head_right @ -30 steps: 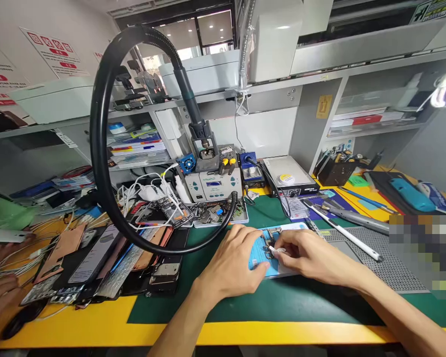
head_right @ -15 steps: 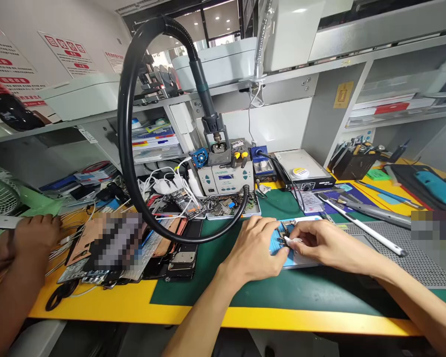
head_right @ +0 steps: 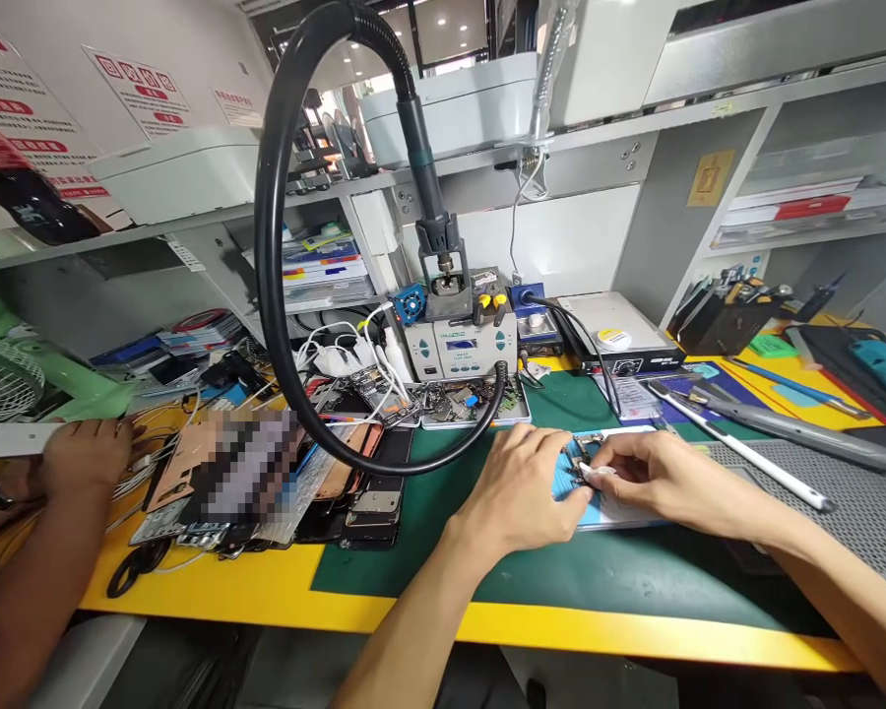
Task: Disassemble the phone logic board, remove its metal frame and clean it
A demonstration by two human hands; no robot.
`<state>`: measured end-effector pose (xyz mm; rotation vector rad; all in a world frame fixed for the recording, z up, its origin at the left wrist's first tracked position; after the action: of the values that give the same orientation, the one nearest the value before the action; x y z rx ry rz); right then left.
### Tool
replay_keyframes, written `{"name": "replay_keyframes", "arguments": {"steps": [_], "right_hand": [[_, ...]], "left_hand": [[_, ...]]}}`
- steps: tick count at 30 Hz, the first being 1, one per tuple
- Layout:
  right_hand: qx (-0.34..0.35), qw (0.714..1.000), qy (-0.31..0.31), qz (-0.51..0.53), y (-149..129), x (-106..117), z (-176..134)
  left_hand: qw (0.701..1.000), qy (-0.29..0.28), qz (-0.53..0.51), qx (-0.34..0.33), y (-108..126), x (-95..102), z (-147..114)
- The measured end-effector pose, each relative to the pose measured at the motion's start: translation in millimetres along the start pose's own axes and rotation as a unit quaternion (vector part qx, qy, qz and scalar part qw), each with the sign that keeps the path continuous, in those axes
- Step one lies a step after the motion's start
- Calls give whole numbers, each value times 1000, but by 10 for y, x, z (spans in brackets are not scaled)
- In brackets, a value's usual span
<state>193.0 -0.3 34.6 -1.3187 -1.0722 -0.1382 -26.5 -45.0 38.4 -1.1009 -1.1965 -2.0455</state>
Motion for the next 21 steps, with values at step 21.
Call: {"name": "replay_keyframes", "arguments": {"steps": [21], "right_hand": [[-1, 1000, -24, 3, -27, 14, -7]], "left_hand": [[1000, 15, -2, -5, -1, -13, -6]]}}
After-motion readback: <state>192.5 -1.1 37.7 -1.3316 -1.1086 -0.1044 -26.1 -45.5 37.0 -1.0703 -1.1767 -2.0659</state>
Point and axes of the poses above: each hand's wrist, its own z-axis towards the middle knuckle, its own x-axis out of the back of the hand, y = z × x, the point moved 1 cm from there along z, towards the middle knuckle, and after that the axes turned 2 degrees about x, right-handed, at the moved point
